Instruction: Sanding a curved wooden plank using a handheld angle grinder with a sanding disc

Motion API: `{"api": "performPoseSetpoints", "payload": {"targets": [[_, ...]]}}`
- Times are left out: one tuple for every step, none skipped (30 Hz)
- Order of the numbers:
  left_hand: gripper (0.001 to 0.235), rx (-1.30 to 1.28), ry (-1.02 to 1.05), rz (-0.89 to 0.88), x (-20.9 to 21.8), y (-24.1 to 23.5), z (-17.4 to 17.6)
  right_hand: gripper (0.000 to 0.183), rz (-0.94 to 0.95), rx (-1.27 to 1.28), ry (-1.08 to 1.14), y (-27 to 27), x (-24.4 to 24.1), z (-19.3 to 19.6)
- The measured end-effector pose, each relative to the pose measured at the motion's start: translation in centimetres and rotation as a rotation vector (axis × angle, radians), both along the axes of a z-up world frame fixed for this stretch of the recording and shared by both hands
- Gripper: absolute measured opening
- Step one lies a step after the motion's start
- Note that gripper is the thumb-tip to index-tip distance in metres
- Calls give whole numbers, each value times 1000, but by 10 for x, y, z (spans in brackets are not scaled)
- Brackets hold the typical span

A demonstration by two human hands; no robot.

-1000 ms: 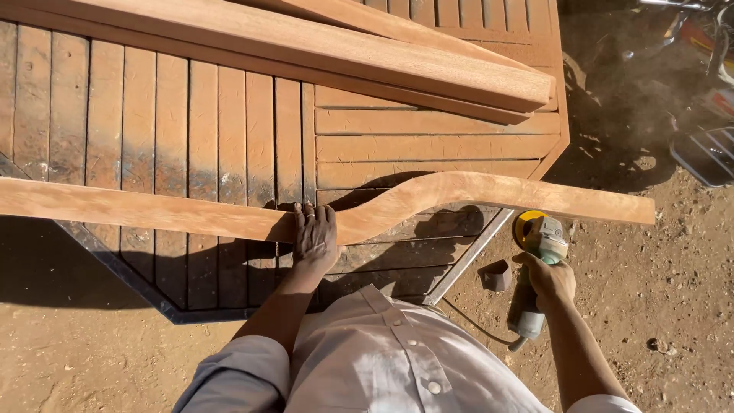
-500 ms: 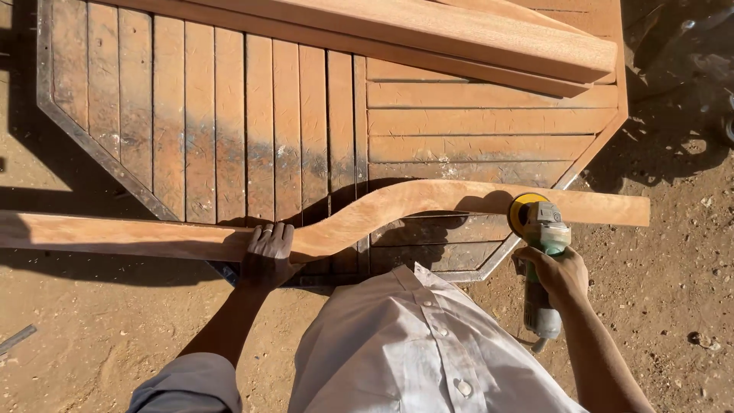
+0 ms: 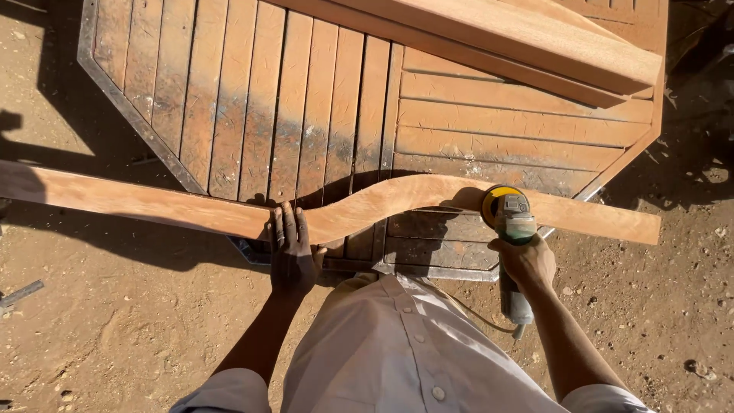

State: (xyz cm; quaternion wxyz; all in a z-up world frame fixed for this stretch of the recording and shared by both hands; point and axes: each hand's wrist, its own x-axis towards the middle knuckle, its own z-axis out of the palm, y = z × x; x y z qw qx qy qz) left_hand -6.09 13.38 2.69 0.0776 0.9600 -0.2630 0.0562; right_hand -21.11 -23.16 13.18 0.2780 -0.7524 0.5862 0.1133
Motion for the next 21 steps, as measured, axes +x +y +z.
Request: {"api": "performPoseSetpoints", "payload": {"targets": [[94,-6,2,-4,-7,-1,0,75,-4,-6,2,6,6,3],[97,-29,60,-31,-7,-1,-1,74,76,38,32,14,16,4],[101,-51,118,-59,-8,-1,-2,73,156,83,63,21,25,5],[101,-56,126,-83,-6,-4,0,73,131,78,70,35,37,9],[102,-2,129,-48,-6,-7,1,74,252,110,101,48,49,12],[103,51,138,-18,-11,-12,2,75,367,143,139,59,56,16],[103,45,152,-48,-16,-15,1,75,336,140,154,64,50,11],[106,114,109,-38,-16,-19,1,71,392,175,110,67,52,5],[108,182,65,-28,-14,-23,1,67,448,210,65,69,56,0],[108,176,49,-40,-14,-30,1,67,436,200,51,59,52,1],[110,171,92,-46,-12,-36,1,65,432,208,40,49,50,2],[113,175,150,-52,-19,-37,2,62,428,229,41,43,41,2],[113,179,150,-64,-18,-37,-7,62,415,232,39,22,29,-7],[119,216,173,-47,-19,-38,-17,65,349,196,48,-1,16,-17],[125,254,197,-29,-19,-40,-27,69,283,160,57,-24,3,-27],[125,251,194,-30,-20,-45,-21,69,283,157,55,-43,-10,-17],[127,293,187,-15,-21,-50,-15,65,165,117,38,-62,-23,-7],[129,339,185,1,-25,-52,-8,61,48,83,25,-79,-39,4],[129,342,188,1,-30,-52,-8,61,48,86,27,-104,-60,-5],[131,370,108,2,-32,-54,-10,53,-64,54,68,-129,-81,-14],[134,397,27,2,-34,-56,-11,46,-176,23,108,-154,-102,-22]]}}
